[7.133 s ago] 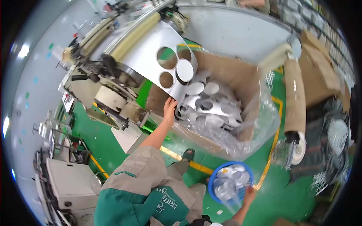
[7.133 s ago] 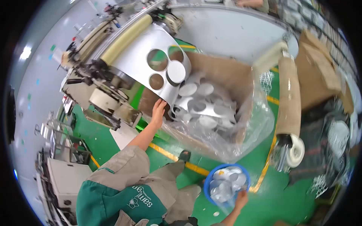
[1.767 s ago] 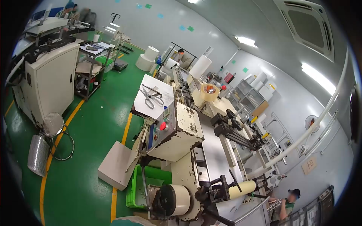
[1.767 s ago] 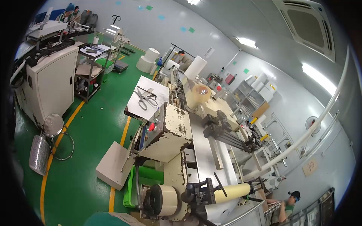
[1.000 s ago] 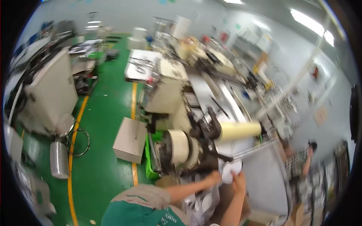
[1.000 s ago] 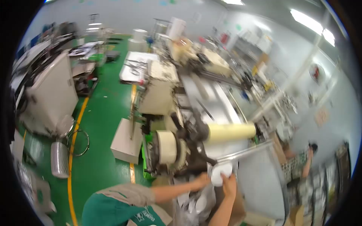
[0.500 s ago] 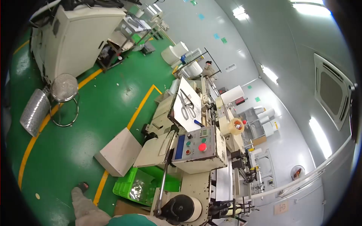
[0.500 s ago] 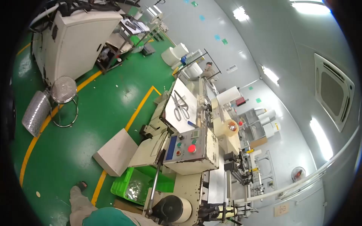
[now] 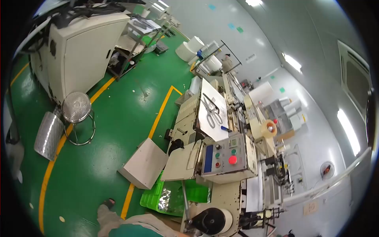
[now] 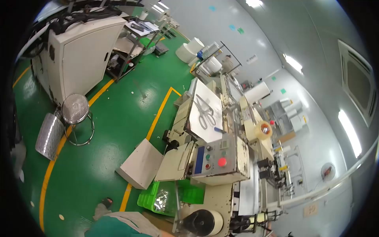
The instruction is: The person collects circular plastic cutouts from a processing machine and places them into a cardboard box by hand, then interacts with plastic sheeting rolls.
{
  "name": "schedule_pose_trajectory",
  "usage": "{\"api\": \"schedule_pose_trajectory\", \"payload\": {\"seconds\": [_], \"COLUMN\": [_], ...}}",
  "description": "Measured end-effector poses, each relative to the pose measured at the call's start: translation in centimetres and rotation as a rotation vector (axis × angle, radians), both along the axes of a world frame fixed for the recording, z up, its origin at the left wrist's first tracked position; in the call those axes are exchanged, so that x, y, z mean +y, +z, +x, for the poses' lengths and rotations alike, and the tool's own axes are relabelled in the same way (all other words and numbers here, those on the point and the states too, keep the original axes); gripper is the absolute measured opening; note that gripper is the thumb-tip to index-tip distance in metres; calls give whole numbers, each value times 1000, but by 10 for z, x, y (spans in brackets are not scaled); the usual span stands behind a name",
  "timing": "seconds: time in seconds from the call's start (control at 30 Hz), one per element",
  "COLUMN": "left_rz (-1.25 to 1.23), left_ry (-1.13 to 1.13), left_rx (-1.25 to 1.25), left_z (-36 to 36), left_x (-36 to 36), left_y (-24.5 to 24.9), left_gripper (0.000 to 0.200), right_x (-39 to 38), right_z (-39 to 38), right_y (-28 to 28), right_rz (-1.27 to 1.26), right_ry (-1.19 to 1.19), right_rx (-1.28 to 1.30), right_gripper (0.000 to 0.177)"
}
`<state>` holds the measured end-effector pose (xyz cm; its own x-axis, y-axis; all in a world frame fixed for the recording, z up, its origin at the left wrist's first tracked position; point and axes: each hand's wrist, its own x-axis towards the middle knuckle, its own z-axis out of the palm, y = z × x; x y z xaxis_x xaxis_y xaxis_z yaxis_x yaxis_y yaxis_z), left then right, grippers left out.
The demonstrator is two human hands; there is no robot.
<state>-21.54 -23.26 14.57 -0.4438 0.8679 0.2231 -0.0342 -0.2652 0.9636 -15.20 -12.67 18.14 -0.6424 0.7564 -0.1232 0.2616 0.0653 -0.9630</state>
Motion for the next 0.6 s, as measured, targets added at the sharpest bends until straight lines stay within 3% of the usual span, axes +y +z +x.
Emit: {"api": "schedule_pose_trajectory", "payload": {"seconds": [0.13,0.17,0.2,0.23,0.27,0.3,0.33,0.37,0.43,0.5,0.57,0.6], "left_rz": [105,66,634,343,37,10,-149,-180,-286,-358,-340,-394], "left_ry": [-102,-183,196,-87,-224,-286,-247,-269,-139,143,475,568], "left_rx": [326,121,557,167,-279,-389,-327,-456,-493,-425,-198,-42], "left_z": [17,18,26,43,47,55,54,61,82,97,86,84], "left_x": [25,-18,-1,13,-14,2,-4,8,32,82,123,130], "left_y": [-2,15,-7,-34,-18,-49,-28,-38,-37,-84,-117,-104], "left_gripper": [26,32,24,31,40,48,50,57,80,89,97,95], "right_x": [51,74,97,128,156,184,148,139,138,160,169,176], "right_z": [87,133,173,213,248,271,248,239,251,270,271,270], "right_y": [-20,-26,-27,-32,-37,-51,-21,-3,-9,-38,-63,-76], "right_rz": [-76,-100,-125,-173,-219,-396,-258,-218,-123,-251,-253,-267], "right_ry": [-207,-293,-361,-412,-434,-451,-471,-541,-479,-494,-259,-208], "right_rx": [137,201,274,381,504,731,834,858,756,584,592,506], "right_gripper": [42,42,41,41,41,41,42,40,38,40,35,30]}}
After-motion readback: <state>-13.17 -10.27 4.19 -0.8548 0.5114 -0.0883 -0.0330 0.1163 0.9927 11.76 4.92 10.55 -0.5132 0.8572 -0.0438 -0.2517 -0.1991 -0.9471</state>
